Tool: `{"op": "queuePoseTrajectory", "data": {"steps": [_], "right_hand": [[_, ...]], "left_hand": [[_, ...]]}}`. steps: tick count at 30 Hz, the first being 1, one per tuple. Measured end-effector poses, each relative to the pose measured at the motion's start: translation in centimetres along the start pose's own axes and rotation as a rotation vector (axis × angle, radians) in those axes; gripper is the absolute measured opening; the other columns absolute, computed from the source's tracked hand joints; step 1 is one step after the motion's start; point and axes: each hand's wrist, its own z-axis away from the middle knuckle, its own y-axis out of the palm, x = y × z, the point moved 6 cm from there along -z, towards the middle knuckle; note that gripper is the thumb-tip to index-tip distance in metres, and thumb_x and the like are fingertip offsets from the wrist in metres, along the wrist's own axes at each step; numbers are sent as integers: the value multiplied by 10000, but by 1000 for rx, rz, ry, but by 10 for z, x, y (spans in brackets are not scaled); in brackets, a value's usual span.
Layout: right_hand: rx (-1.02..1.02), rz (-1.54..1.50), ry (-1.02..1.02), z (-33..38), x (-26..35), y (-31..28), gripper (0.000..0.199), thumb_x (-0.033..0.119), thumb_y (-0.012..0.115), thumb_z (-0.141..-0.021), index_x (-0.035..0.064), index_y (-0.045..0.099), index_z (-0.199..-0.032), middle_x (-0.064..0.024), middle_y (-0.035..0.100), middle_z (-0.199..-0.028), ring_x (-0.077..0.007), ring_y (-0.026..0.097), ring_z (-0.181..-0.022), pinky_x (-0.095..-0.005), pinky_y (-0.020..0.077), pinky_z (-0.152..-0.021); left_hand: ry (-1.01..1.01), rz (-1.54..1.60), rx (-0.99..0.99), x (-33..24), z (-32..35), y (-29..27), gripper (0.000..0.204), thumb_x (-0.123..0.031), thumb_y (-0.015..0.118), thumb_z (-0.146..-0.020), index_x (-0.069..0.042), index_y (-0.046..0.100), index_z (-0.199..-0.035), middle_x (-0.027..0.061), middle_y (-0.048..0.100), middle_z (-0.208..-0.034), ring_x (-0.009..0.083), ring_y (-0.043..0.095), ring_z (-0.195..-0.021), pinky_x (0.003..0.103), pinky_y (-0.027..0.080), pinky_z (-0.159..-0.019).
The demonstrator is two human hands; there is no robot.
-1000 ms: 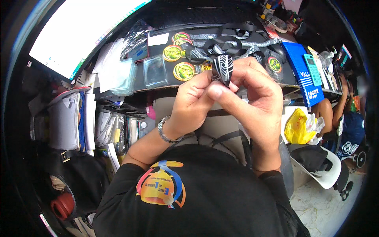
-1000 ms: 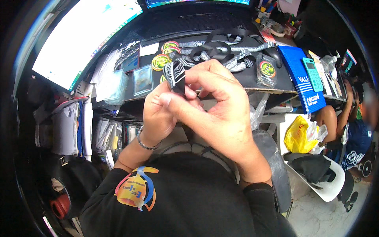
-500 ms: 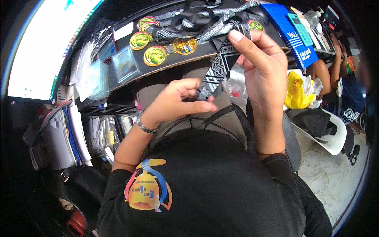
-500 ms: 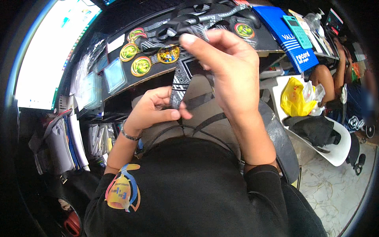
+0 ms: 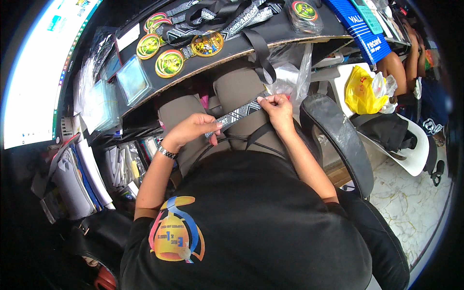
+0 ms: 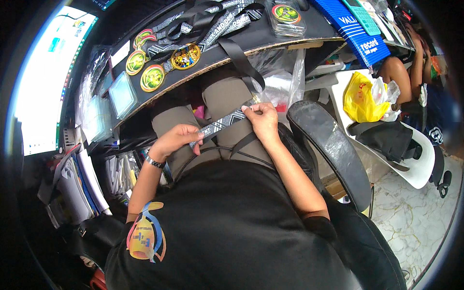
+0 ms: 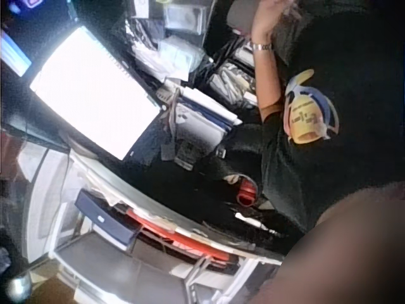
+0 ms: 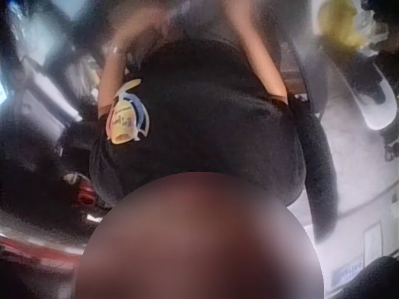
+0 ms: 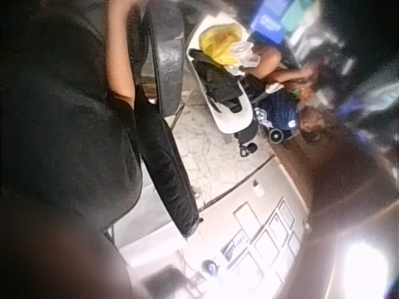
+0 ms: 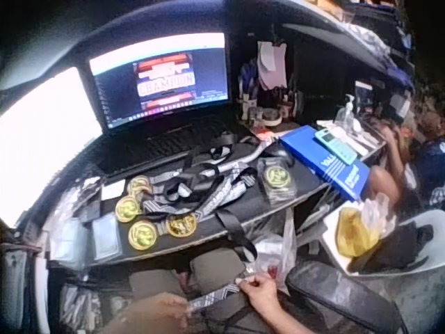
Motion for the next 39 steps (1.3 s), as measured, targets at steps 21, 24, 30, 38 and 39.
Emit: {"op": "queuePoseTrajectory", "data": {"steps": [21,24,30,38,39], "right_hand": [[-37,153,-50,-25,-18,1,380,330,855,-689,0,670,-729,-124,572,-874,-223,571,-837,-342,471,-757],[-22,120,-34,-27,-17,-1,410,347,869,-645,-3,665,-708,-177,585,-905,-279,592,-866,-376,490,-779],[92,-5,173,-30,-22,-2,417,352,874,-646,7,646,-692,-151,594,-787,-239,599,-752,-368,493,-699],[144,-124,89,-46,-40,-2,513,456,843,-673,13,649,-843,-126,642,-772,-222,623,-752,-349,500,-690],[79,-79,103,-50,-47,-4,543,487,823,-683,9,647,-871,-134,649,-785,-233,631,-762,-357,502,-697]], "left_hand": [[714,-76,121,-89,-40,38,391,-411,686,-846,-21,690,-837,180,621,-1212,413,345,-1379,533,224,-1128],[643,-92,293,-101,-56,45,618,-530,628,-864,3,582,-1174,155,648,-1149,344,523,-1236,450,335,-1077],[14,-416,501,-78,-89,35,534,-415,439,-1016,-15,418,-1369,144,682,-1057,193,671,-972,283,475,-904],[-384,-325,415,-47,-121,17,665,-603,265,-996,-89,484,-1357,185,709,-897,189,709,-809,288,555,-705],[-395,-328,423,-46,-121,16,696,-630,247,-984,-95,484,-1361,192,709,-888,194,711,-804,289,557,-698]]}}
